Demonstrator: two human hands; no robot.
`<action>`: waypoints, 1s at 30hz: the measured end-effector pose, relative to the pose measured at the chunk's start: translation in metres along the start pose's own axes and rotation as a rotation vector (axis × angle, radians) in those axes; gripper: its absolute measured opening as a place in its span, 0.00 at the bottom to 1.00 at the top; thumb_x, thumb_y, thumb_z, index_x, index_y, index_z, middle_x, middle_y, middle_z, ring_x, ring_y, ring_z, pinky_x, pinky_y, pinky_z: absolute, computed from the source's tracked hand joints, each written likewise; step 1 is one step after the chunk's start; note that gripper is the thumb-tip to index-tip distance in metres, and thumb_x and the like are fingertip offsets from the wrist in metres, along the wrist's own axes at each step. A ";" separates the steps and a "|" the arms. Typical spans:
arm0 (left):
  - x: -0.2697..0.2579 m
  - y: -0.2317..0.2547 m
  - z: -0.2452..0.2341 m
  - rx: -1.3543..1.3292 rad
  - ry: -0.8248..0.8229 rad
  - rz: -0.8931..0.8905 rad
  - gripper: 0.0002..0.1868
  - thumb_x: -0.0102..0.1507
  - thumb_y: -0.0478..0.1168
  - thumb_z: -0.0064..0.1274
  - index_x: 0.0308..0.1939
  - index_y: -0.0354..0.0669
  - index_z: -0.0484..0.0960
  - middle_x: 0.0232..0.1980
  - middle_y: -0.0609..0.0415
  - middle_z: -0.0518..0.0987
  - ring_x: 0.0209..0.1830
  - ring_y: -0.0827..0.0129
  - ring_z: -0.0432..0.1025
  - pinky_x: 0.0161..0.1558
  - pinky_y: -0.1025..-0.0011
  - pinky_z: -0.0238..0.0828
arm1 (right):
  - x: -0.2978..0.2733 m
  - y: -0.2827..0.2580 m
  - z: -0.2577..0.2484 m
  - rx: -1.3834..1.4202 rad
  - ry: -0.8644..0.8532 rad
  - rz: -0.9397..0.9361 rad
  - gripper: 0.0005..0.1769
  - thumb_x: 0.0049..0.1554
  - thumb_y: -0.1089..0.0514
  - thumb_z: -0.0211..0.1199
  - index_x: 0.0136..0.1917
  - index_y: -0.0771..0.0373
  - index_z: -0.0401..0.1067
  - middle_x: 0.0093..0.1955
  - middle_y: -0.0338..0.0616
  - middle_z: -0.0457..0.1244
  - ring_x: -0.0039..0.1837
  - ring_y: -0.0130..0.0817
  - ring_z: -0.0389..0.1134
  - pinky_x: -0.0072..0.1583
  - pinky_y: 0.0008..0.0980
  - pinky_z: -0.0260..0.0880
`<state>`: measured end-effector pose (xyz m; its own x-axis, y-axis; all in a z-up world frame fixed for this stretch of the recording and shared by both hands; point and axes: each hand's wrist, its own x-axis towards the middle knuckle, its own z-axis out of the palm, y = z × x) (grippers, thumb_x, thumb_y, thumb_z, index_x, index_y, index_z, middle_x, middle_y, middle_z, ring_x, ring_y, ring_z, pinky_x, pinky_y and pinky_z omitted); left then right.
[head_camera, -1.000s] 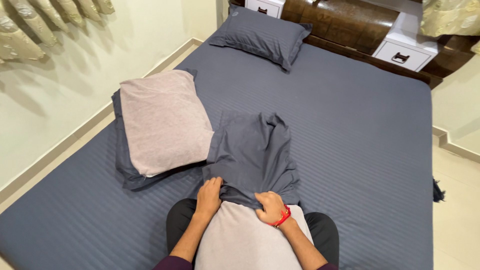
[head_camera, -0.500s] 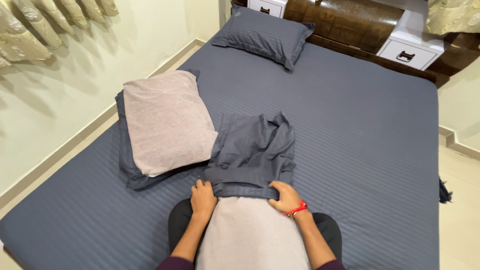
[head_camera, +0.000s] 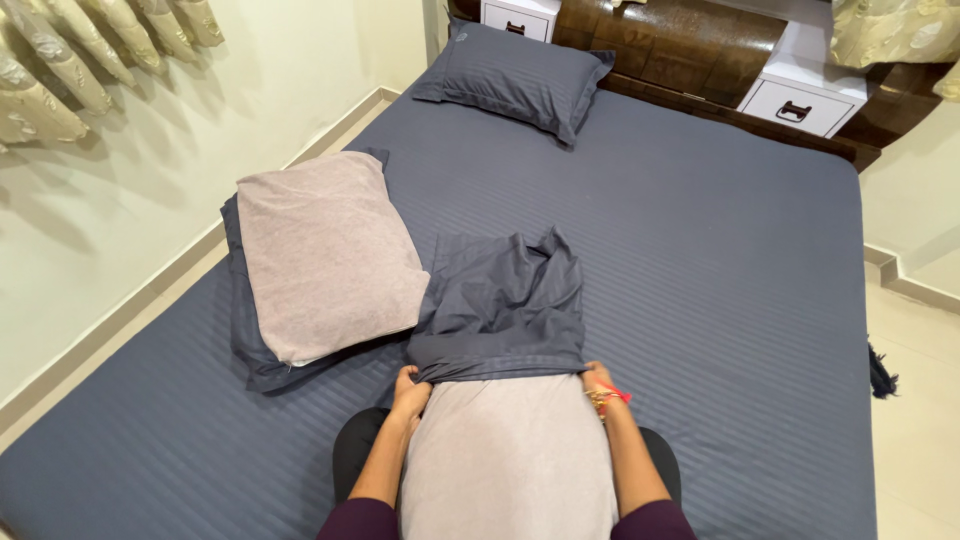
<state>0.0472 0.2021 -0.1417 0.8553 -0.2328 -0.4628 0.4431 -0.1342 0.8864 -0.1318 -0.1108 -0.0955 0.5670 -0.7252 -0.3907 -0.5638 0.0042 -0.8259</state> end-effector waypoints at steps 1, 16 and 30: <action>-0.001 -0.002 0.003 -0.092 -0.009 0.042 0.31 0.53 0.25 0.50 0.61 0.39 0.70 0.46 0.41 0.79 0.43 0.57 0.71 0.41 0.62 0.67 | 0.001 0.002 -0.004 0.055 0.000 -0.002 0.13 0.61 0.56 0.60 0.58 0.63 0.73 0.45 0.48 0.68 0.45 0.36 0.66 0.49 0.38 0.68; -0.050 0.022 -0.012 1.246 0.056 0.362 0.14 0.56 0.39 0.55 0.46 0.46 0.85 0.46 0.41 0.84 0.49 0.46 0.78 0.51 0.52 0.76 | -0.058 -0.007 -0.082 -0.964 -0.152 -0.095 0.31 0.56 0.50 0.64 0.72 0.46 0.66 0.68 0.51 0.64 0.72 0.50 0.64 0.69 0.46 0.65; -0.105 0.118 0.000 0.915 -0.114 1.134 0.42 0.45 0.45 0.63 0.61 0.32 0.71 0.63 0.36 0.72 0.66 0.36 0.63 0.63 0.44 0.56 | -0.073 -0.041 -0.066 -0.460 -0.188 -0.568 0.30 0.49 0.57 0.66 0.66 0.59 0.69 0.67 0.49 0.65 0.69 0.43 0.66 0.69 0.36 0.64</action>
<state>0.0091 0.2107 0.0114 0.5774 -0.6960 0.4268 -0.7988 -0.3733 0.4718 -0.1901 -0.1033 -0.0060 0.9150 -0.4002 -0.0516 -0.3244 -0.6534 -0.6840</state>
